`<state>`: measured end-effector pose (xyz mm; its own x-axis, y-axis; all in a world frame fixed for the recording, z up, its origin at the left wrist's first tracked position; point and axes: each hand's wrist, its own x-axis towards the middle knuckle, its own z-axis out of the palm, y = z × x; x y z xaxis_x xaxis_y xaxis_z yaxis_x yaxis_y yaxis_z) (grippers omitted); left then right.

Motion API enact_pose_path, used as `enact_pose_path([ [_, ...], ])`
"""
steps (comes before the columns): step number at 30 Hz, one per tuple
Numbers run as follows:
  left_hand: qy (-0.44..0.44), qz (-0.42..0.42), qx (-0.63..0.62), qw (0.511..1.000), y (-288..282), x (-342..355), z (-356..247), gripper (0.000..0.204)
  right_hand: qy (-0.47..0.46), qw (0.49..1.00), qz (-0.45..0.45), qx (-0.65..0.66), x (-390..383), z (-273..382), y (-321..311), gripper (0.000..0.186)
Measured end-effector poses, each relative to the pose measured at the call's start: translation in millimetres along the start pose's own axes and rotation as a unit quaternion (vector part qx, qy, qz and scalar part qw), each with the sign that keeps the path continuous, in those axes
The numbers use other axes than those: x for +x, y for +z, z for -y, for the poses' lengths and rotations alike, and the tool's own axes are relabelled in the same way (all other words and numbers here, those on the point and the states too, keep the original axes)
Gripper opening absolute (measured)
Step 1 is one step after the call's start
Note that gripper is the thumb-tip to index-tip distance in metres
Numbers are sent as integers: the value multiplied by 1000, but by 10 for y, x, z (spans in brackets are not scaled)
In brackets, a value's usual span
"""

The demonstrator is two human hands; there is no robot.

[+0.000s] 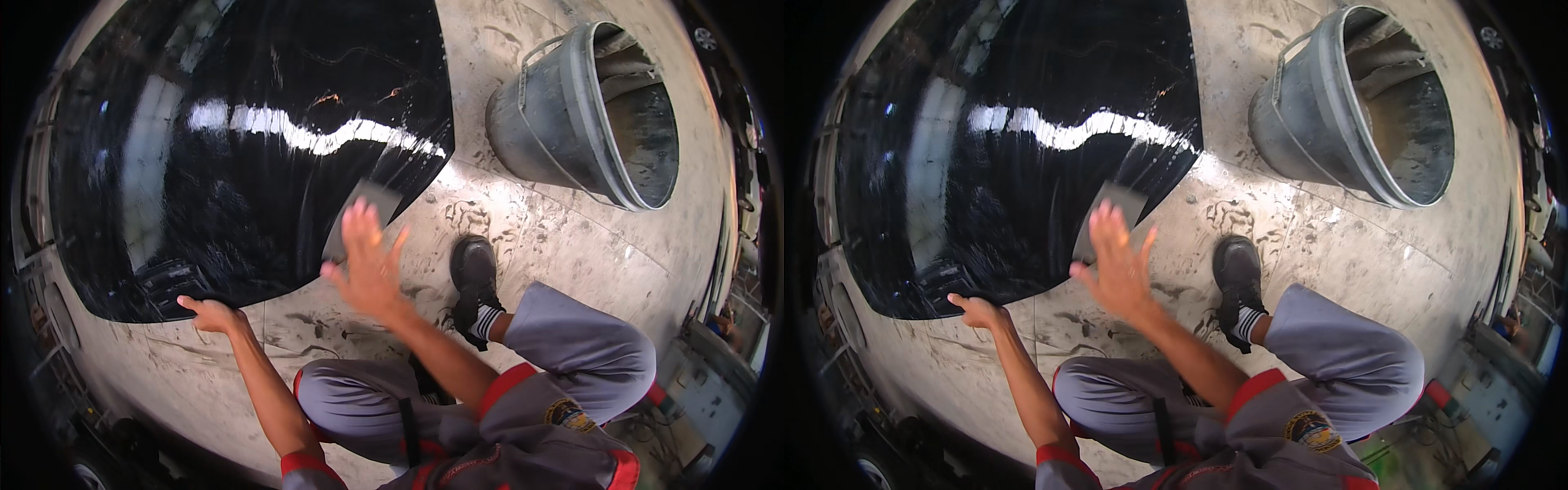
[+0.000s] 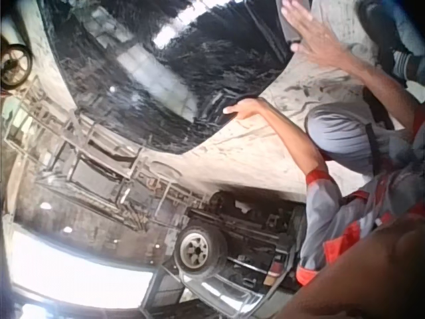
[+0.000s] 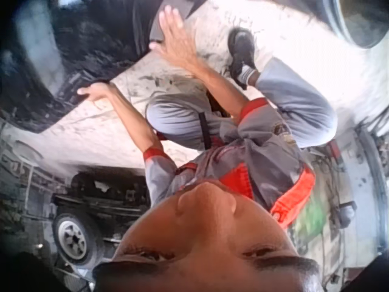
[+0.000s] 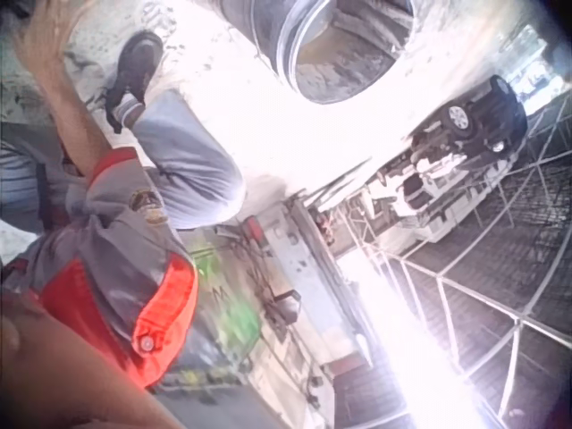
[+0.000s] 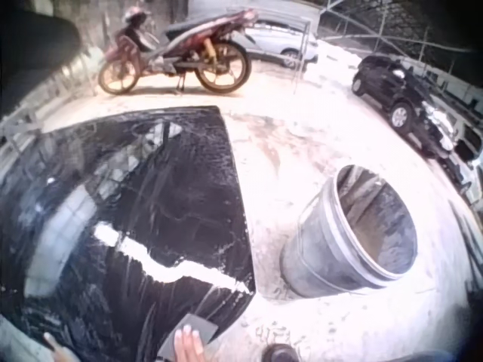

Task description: The person sands a black car panel with a sanding block and water, periodically dipping the block into a bucket of water and wiping the surface with a cloth.

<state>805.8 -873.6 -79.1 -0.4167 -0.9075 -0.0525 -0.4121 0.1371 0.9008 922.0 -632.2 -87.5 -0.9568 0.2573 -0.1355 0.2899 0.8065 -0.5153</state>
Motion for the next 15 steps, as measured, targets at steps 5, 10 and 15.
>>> enact_pose_path([
  [5, 5, -7, -3, 1000, 122, -13, 157, 79, 111, 975, -182, -68, 1293, -772, -832, 76],
  [10, 3, -3, 18, 1000, -74, 16, 34, 77, -13, 994, -86, -64, 415, -371, -284, 88],
  [15, -3, -4, 4, 1000, 118, -129, 23, 79, 62, 985, -131, -94, 1999, -919, -1137, 77],
])
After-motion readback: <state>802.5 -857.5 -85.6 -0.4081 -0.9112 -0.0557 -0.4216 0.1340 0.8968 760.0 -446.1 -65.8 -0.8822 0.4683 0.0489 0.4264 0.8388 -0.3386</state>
